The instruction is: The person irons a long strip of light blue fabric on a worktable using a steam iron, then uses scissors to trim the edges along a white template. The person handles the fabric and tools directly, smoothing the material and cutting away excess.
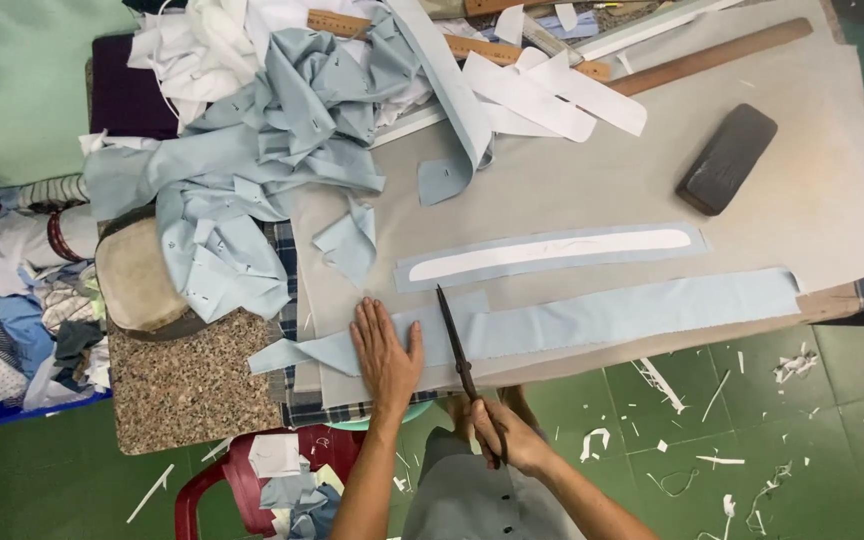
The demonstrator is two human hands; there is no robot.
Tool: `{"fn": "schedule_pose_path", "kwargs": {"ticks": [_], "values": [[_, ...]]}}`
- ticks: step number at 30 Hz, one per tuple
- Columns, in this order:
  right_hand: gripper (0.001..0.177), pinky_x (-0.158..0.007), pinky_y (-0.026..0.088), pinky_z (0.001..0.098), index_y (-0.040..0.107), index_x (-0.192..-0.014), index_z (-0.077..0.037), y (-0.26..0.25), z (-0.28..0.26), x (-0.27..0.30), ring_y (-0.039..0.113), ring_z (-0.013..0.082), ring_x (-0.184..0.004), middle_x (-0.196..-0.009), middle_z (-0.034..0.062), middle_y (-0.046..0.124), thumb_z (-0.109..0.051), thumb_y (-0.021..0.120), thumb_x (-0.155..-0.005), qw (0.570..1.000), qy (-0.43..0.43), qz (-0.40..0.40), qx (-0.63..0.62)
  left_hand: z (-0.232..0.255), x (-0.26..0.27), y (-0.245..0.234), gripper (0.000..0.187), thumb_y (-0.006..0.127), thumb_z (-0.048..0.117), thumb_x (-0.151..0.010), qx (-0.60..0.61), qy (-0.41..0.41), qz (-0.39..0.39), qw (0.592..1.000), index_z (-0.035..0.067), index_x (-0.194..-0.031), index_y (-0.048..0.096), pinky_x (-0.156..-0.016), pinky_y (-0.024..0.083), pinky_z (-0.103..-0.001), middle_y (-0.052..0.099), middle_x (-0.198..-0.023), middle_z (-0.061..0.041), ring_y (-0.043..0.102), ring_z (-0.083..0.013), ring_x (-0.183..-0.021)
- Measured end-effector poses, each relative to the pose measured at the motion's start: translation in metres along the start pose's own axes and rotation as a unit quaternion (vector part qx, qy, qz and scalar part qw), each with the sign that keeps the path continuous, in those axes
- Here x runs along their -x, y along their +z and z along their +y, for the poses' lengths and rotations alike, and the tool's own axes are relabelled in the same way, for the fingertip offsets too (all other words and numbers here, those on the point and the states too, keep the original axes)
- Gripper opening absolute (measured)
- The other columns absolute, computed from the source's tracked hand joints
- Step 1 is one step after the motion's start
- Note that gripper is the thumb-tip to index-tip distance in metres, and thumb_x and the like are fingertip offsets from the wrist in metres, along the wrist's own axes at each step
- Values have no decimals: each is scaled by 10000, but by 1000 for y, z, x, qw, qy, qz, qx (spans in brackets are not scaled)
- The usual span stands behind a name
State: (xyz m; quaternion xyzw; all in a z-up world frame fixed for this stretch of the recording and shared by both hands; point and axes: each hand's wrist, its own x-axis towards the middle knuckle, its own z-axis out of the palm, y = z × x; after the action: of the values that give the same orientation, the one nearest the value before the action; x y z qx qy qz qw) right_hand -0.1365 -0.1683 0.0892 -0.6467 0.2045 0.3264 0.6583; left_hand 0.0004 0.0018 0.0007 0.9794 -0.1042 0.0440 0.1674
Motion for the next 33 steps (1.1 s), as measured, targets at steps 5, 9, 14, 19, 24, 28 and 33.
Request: {"fn": "schedule_pose_path", "kwargs": {"ticks": [5, 9, 14, 19, 24, 28, 33], "values": [[511, -485, 498, 290, 485, -883, -97, -7, 1, 2, 531, 170, -447, -515, 65, 513, -589, 403, -991, 1000, -7, -7, -13, 0, 0, 2, 771, 446, 497, -1045, -12, 12, 24, 1000, -74, -1555, 347, -1272, 196, -494, 342, -1631, -263, 291, -376, -1544], [511, -505, 482, 283, 484, -795, -91, -33, 8, 17, 561, 180, -441, -519, 78, 553, -525, 374, -1041, 999, -16, -22, -22, -5, 0, 2, 789, 428, 512, -1045, 2, 19, 5, 1000, -70, -1565, 316, -1272, 182, -492, 312, -1641, -263, 269, -381, -1549], [518, -471, 539, 310, 485, -917, -80, -112, 83, 58, 548, 172, -535, -698, 62, 523, -586, 396, -980, 996, 45, -3, -81, -4, -3, 1, 835, 387, 544, -1024, 30, -34, -46, 998, -51, -1590, 238, -1273, 121, -475, 236, -1664, -263, 207, -371, -1562], [679, -467, 487, 338, 586, -1271, 23, -194, 114, 112, 475, 182, -498, -630, 65, 473, -545, 390, -955, 983, 58, 108, -136, -6, 1, 9, 813, 426, 505, -1018, 44, -20, 1, 999, -78, -1572, 304, -1269, 161, -492, 297, -1645, -281, 258, -391, -1550], [666, -499, 469, 354, 596, -1259, 35, -283, 114, 140, 456, 192, -539, -679, 68, 436, -529, 413, -955, 980, 56, 124, -145, 9, 6, 19, 850, 341, 564, -1012, -8, -70, -35, 997, -40, -1600, 228, -1275, 75, -483, 191, -1685, -248, 154, -368, -1576], [662, -459, 447, 338, 613, -1270, -9, -382, 124, 142, 416, 168, -488, -654, 49, 427, -548, 407, -946, 992, 76, 59, -87, 96, 22, 44, 673, 575, 310, -1023, 4, 21, 161, 987, -146, -1499, 439, -1254, 267, -602, 416, -1585, -339, 365, -488, -1505], [559, -504, 395, 334, 646, -1164, -39, -502, 117, 127, 398, 162, -498, -695, 68, 458, -531, 479, -958, 983, 145, -102, -50, 294, 38, 83, 476, 626, 199, -1007, 171, -31, 210, 962, -44, -1411, 565, -1106, 533, -401, 627, -1411, -219, 641, -352, -1285]]}}
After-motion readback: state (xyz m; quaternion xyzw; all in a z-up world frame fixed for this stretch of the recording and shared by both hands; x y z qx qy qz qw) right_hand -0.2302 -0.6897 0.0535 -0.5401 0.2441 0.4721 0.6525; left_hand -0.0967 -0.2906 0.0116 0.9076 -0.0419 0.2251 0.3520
